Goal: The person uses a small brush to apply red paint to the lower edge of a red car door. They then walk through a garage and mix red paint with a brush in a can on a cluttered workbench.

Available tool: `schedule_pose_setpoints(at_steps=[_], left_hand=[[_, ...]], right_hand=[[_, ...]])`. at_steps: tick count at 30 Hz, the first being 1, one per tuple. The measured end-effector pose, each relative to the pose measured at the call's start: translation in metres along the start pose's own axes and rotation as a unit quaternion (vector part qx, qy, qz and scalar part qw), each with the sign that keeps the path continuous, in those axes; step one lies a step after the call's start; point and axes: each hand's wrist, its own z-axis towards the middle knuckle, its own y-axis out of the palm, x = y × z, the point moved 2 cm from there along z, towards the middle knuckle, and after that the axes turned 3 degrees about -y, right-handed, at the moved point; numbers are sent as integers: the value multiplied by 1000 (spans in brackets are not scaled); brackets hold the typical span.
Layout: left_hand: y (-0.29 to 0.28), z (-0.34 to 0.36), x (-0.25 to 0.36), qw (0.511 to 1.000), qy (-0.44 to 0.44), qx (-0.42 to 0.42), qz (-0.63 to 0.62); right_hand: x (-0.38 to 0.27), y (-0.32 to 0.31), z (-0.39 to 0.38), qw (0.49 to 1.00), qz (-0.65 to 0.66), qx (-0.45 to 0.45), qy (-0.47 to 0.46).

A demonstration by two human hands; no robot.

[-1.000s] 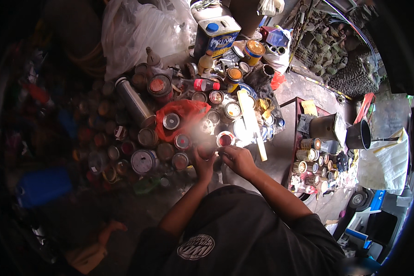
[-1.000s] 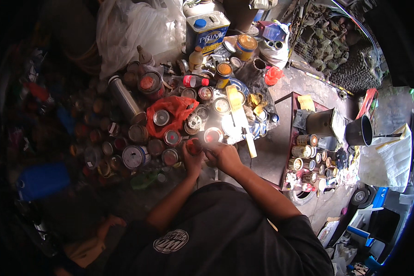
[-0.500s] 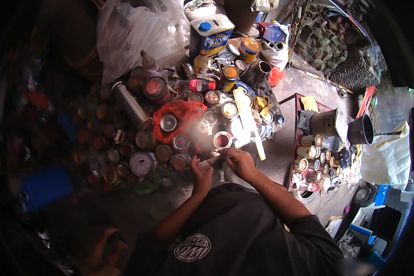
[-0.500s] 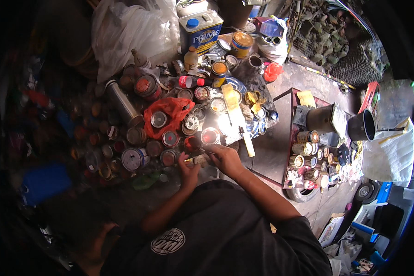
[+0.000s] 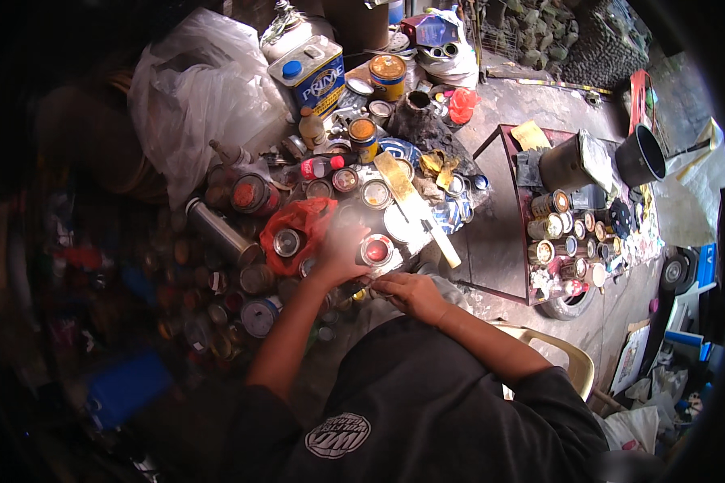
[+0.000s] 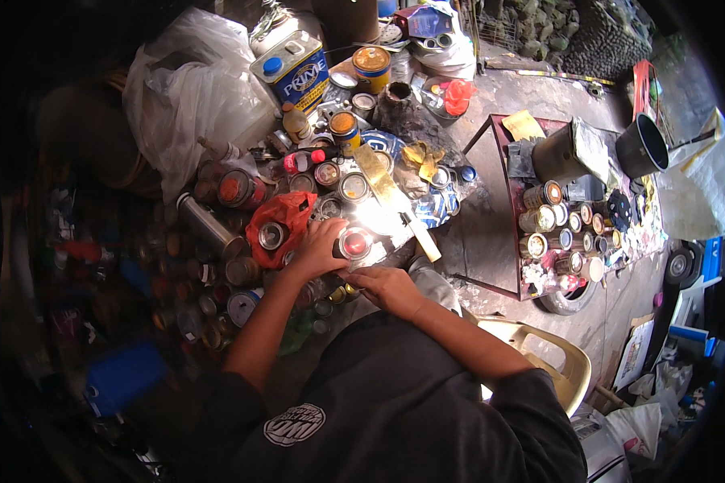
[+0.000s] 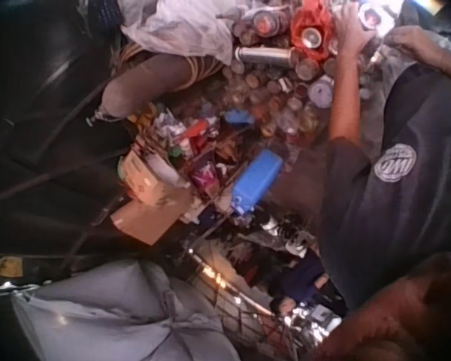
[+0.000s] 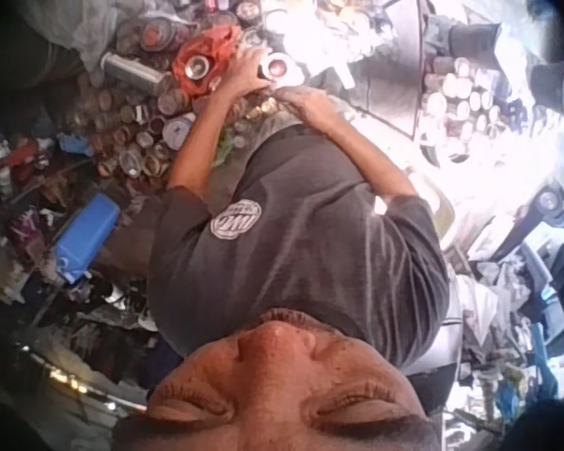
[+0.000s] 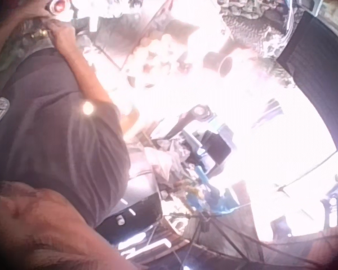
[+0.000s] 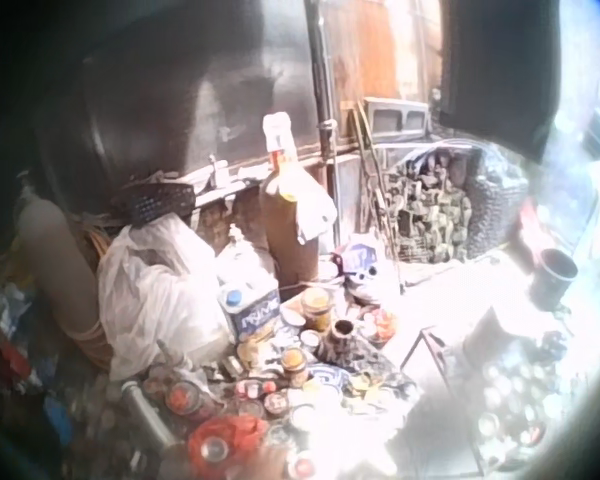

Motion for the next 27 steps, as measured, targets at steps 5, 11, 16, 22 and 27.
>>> schedule_pose_setpoints(at_steps=[5,11,16,22,27], left_hand=[[10,19,-1,998,5,-53,17],[11,21,-1,996,-27,-75,-38],[3,23,12,994,-29,-70,-76],[-13,15,18,989,-19,18,-144],[-54,3,33,941,-68,46,-329]], right_hand=[[2,2,-5,1000,-9,10,-6],[5,7,-8,1000,-12,11,-26],[1,5,-8,1000,-21,5,-15],[-3,1,-6,999,-32,8,-20],[0,1,-4,999,-35,14,-17]])
